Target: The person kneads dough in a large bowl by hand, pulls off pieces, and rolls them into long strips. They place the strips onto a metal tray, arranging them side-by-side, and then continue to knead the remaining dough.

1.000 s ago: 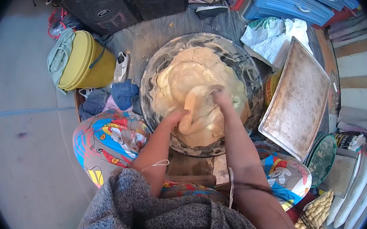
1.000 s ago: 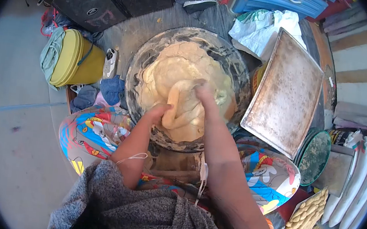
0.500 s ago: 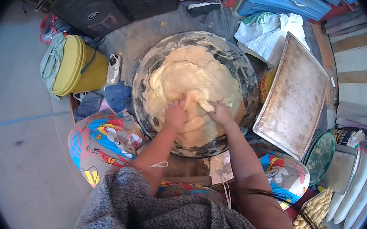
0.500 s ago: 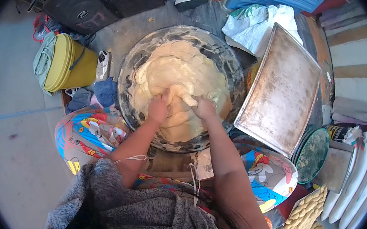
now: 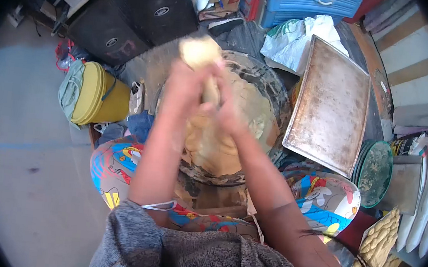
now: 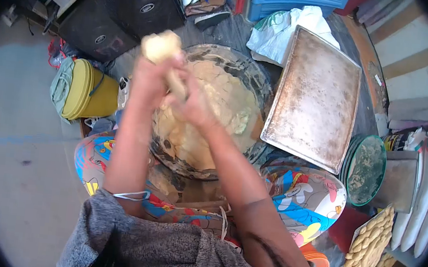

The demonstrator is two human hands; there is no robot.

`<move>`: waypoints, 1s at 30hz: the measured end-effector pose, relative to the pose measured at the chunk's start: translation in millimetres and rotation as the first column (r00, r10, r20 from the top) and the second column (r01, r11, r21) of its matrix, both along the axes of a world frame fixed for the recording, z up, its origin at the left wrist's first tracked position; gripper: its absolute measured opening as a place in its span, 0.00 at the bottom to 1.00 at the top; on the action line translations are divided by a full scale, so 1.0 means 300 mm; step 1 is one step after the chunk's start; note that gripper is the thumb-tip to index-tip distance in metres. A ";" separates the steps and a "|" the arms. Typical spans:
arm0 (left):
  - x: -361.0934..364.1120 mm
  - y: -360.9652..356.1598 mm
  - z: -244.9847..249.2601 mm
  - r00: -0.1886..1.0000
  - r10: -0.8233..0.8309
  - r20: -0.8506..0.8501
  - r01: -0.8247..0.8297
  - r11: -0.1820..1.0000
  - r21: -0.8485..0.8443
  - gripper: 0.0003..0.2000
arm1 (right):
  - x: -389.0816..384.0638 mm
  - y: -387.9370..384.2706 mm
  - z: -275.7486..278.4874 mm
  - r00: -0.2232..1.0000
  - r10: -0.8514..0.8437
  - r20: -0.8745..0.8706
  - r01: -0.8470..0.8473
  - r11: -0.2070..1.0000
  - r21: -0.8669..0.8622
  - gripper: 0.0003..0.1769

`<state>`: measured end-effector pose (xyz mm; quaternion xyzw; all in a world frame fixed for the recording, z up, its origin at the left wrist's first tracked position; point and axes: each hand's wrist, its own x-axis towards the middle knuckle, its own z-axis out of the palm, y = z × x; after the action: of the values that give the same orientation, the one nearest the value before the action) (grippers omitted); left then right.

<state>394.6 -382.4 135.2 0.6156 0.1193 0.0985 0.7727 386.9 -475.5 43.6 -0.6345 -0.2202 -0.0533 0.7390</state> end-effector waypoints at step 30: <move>-0.229 0.259 0.199 0.887 -0.075 0.455 0.281 0.871 -0.404 0.29 | -0.175 -0.129 -0.434 0.959 0.241 -0.151 -0.274 0.639 -0.719 0.24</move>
<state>326.0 -304.8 194.8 0.3874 -0.0909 0.1257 0.9088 334.3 -514.4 -86.5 -0.8399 -0.2955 0.1580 0.4270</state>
